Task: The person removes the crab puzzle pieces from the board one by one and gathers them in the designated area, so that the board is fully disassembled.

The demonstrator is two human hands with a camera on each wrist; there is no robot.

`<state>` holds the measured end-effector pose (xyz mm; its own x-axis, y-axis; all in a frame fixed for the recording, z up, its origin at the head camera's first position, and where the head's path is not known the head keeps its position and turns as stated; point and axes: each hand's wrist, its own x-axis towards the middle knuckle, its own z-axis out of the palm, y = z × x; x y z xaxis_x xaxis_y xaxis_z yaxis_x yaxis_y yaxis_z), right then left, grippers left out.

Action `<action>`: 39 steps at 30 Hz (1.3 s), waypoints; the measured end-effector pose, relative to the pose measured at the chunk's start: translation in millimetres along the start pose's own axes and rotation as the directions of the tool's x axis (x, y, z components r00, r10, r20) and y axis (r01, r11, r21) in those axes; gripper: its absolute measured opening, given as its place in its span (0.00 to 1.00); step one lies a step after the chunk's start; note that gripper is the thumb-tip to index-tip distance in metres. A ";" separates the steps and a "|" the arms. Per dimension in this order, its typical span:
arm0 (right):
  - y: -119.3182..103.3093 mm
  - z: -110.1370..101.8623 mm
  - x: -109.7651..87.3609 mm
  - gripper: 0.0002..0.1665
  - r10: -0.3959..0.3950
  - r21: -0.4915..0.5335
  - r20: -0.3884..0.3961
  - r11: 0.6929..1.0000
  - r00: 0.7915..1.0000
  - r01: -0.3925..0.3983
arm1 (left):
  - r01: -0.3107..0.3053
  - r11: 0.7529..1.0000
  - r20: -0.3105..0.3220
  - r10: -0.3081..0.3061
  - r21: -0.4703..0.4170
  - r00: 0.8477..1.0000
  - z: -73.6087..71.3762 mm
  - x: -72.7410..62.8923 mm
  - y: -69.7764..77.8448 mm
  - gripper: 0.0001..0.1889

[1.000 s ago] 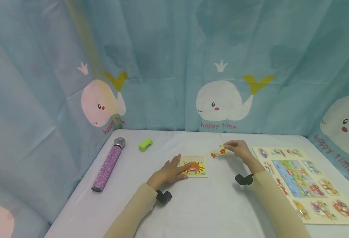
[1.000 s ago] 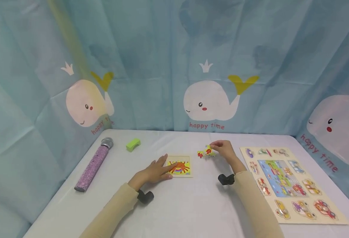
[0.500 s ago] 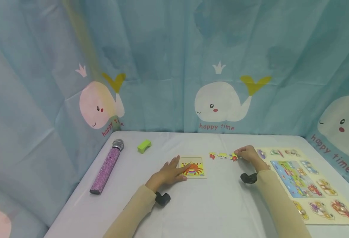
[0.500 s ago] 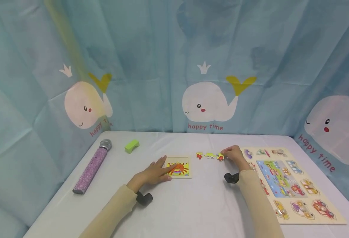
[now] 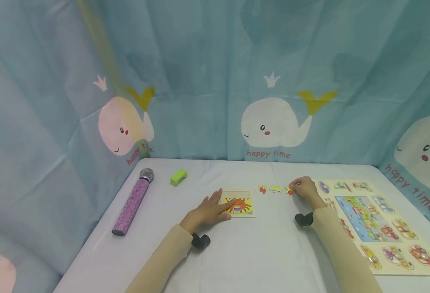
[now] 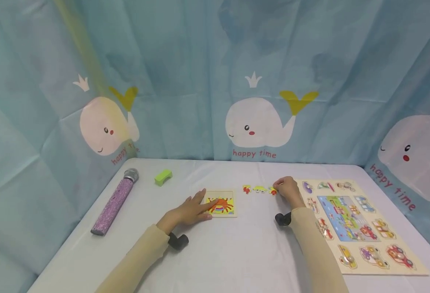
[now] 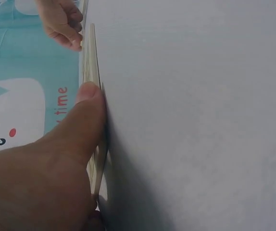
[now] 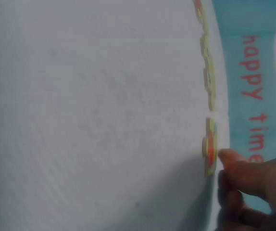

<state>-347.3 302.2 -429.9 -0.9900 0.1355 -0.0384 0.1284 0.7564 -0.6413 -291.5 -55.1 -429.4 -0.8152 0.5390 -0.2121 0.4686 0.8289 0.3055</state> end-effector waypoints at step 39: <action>-135.5 116.3 -60.6 0.03 -0.428 0.013 0.228 0.899 0.874 0.437 | -0.024 0.995 -0.063 0.030 0.092 0.998 7.1 -11.2 9.3 0.24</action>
<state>-311.5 117.0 -429.7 -0.9339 -0.3513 0.0663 -0.3179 0.7313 -0.6034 -275.6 -52.4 -430.7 -0.8207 0.5529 -0.1441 0.5171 0.8261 0.2240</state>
